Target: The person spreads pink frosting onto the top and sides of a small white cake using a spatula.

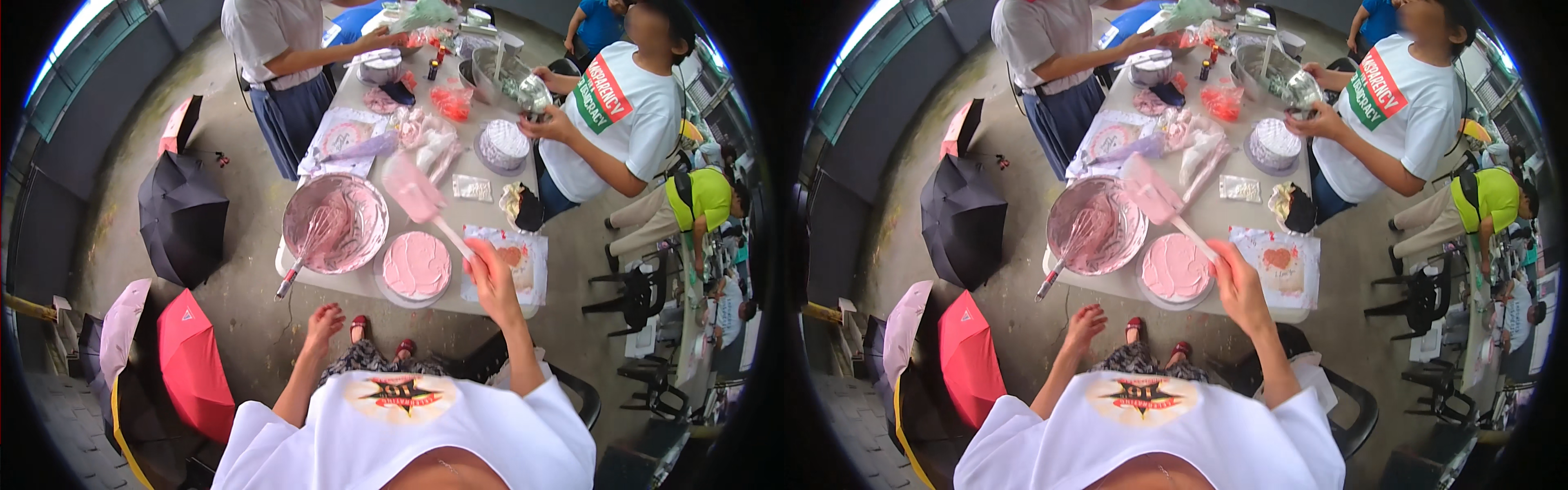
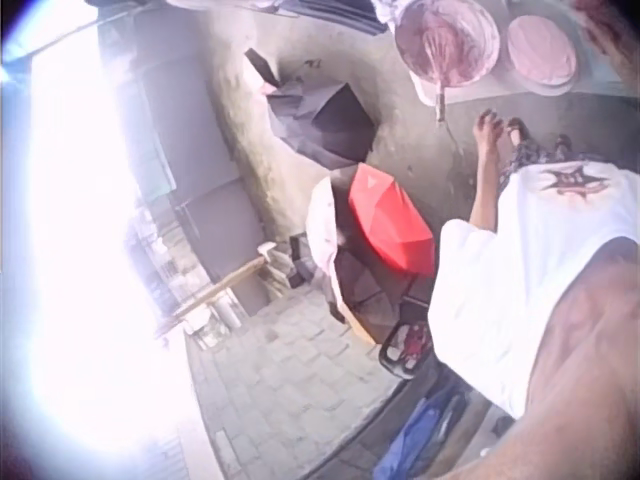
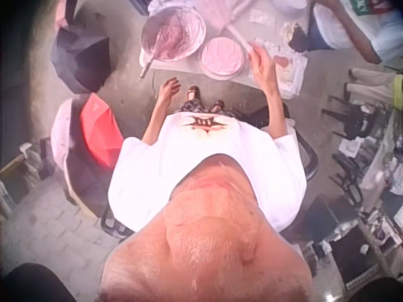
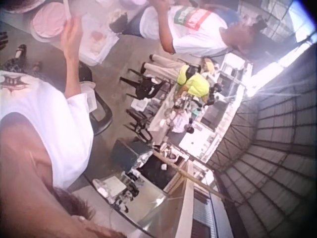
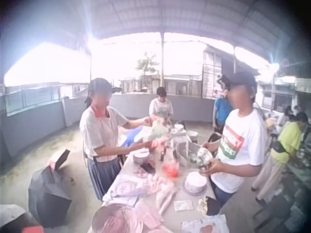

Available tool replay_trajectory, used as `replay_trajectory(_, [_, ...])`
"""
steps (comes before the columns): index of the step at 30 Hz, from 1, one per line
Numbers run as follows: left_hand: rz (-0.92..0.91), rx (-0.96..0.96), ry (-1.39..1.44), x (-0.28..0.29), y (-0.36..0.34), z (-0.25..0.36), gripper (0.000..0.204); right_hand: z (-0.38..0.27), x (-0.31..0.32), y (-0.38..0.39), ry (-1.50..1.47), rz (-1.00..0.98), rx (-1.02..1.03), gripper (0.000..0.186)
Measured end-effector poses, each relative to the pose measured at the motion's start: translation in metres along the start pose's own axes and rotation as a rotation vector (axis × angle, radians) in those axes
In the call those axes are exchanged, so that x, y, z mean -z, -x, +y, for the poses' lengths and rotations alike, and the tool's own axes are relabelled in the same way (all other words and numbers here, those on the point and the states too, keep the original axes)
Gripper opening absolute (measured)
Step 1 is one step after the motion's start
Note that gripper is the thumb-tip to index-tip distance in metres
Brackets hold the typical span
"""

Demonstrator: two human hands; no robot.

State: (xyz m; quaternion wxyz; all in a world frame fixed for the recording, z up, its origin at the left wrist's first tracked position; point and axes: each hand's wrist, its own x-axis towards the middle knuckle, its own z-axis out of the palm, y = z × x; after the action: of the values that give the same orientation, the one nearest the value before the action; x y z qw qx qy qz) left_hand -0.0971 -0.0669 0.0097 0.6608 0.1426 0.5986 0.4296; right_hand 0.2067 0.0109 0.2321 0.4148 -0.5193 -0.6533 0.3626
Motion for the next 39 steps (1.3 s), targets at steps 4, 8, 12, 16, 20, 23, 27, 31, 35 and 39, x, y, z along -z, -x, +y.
replay_trajectory(4, [0.101,-0.173,0.232,0.067,0.0,0.012,0.026,0.027,-0.033,-0.041,0.269,-0.033,-0.003,0.026])
replay_trajectory(8, [0.385,-0.285,0.18,0.102,0.007,0.062,0.033,0.004,-0.051,-0.078,0.503,-0.115,-0.055,0.024])
replay_trajectory(12, [0.274,-0.435,-0.087,0.091,0.014,0.131,0.044,0.017,-0.086,-0.103,0.734,-0.189,0.164,0.023])
replay_trajectory(16, [0.139,-0.469,-0.349,0.08,0.001,0.169,0.046,0.041,-0.125,-0.13,0.918,-0.191,0.306,0.028])
replay_trajectory(20, [-0.044,-0.228,-0.762,0.042,0.015,0.189,0.057,0.06,-0.143,-0.147,1.003,-0.18,0.363,0.03])
replay_trajectory(23, [0.033,-0.294,-0.907,0.024,0.028,0.173,0.07,0.065,-0.151,-0.154,1.004,-0.181,0.41,0.028])
replay_trajectory(27, [0.051,-0.366,-1.086,0.013,0.022,0.164,0.077,0.061,-0.155,-0.168,1.037,-0.204,0.445,0.026])
replay_trajectory(31, [0.103,-0.718,-1.076,0.025,0.011,0.148,0.059,0.06,-0.161,-0.176,1.065,-0.273,0.397,0.028])
replay_trajectory(35, [-0.01,-0.588,-1.055,0.028,0.025,0.179,0.051,0.075,-0.156,-0.178,1.028,-0.293,0.375,0.028])
replay_trajectory(39, [-0.071,-0.362,-0.863,0.026,0.041,0.208,0.044,0.096,-0.154,-0.17,0.888,-0.36,0.268,0.027])
